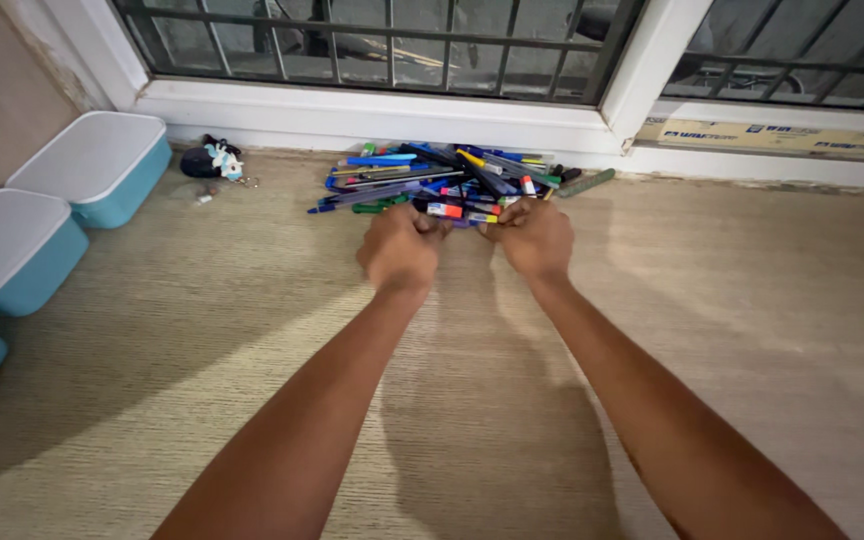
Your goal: The person sits on the floor and repeatedly picks up pens, markers, and other stationery items from a pile on the floor. They place these items into an open drawer of a low cabinet, organizing the scattered stationery.
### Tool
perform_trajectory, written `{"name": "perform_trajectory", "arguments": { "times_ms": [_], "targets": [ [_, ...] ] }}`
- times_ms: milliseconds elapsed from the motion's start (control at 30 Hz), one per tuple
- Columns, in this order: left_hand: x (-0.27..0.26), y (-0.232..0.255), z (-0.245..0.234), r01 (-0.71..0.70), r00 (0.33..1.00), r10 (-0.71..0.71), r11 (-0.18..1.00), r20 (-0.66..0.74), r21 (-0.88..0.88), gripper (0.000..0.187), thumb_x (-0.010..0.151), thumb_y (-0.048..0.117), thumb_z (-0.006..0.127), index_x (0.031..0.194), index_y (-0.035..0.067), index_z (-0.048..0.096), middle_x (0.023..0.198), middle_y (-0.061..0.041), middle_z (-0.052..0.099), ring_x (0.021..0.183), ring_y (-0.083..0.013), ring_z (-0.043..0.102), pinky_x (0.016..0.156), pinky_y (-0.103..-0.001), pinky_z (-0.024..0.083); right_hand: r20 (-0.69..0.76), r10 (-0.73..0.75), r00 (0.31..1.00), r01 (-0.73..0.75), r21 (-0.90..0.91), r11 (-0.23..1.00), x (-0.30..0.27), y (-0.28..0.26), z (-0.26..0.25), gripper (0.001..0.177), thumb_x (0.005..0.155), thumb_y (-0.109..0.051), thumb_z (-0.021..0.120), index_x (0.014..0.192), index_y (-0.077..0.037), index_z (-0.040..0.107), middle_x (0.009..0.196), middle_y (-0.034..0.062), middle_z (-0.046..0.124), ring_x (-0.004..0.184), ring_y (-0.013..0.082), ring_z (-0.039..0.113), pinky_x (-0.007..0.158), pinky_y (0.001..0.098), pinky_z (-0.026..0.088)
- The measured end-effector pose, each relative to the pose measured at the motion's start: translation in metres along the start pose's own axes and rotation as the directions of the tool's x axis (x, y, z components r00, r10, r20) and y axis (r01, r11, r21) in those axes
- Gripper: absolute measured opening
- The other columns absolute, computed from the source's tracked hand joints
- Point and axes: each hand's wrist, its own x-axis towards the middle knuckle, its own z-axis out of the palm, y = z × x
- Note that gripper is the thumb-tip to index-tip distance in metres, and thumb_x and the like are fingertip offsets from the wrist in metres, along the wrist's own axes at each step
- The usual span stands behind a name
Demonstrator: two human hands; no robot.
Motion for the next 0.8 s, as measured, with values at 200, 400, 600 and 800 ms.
{"name": "perform_trajectory", "arguments": {
  "times_ms": [200, 400, 600, 800],
  "targets": [
    [0.0, 0.006, -0.002, 0.02, 1.0, -0.02, 0.999, -0.009, 0.041, 0.031, 0.075, 0.044, 0.088, 0.076, 0.016, 0.074, 0.086, -0.003, 0.078, 0.085, -0.0269, 0.074, 0.075, -0.044, 0.056, -0.058, 0.058, 0.997, -0.066, -0.146, 0.987, -0.007, -0.015, 0.001, 0.037, 0.068, -0.041, 0.094, 0.078, -0.01, 0.075, 0.079, 0.007, 0.076, 0.077, 0.0245, 0.073, 0.072, 0.0396, 0.056],
    [0.003, -0.003, 0.004, -0.026, 0.997, 0.029, 0.999, -0.074, 0.038, 0.038, 0.071, 0.043, 0.092, 0.073, 0.013, 0.07, 0.082, -0.006, 0.074, 0.08, -0.0284, 0.071, 0.072, -0.045, 0.055, -0.012, 0.0, 1.0, 0.0, -0.02, 1.0, -0.008, -0.003, 0.001, 0.035, 0.069, -0.032, 0.094, 0.079, -0.006, 0.072, 0.075, 0.0074, 0.076, 0.068, 0.0188, 0.072, 0.066, 0.0349, 0.056],
    [-0.007, -0.021, 0.017, -0.135, 0.981, 0.112, 0.98, -0.158, -0.146, 0.031, 0.064, 0.032, 0.093, 0.071, 0.013, 0.069, 0.075, -0.001, 0.074, 0.07, -0.0233, 0.07, 0.066, -0.04, 0.054, -0.003, -0.107, 0.994, 0.107, 0.07, 0.992, -0.021, 0.02, -0.004, 0.034, 0.071, -0.024, 0.093, 0.078, -0.002, 0.068, 0.071, 0.0095, 0.073, 0.064, 0.0196, 0.07, 0.062, 0.0337, 0.054],
    [-0.024, -0.031, 0.011, -0.16, 0.987, 0.153, 0.977, -0.055, -0.141, 0.031, 0.068, 0.028, 0.093, 0.07, 0.009, 0.068, 0.07, -0.006, 0.071, 0.067, -0.0261, 0.068, 0.065, -0.04, 0.054, -0.051, -0.166, 0.985, 0.172, 0.162, 0.972, -0.072, 0.032, -0.02, 0.024, 0.07, -0.017, 0.087, 0.083, -0.007, 0.07, 0.076, 0.0052, 0.076, 0.07, 0.0157, 0.074, 0.065, 0.0313, 0.057]
  ]
}}
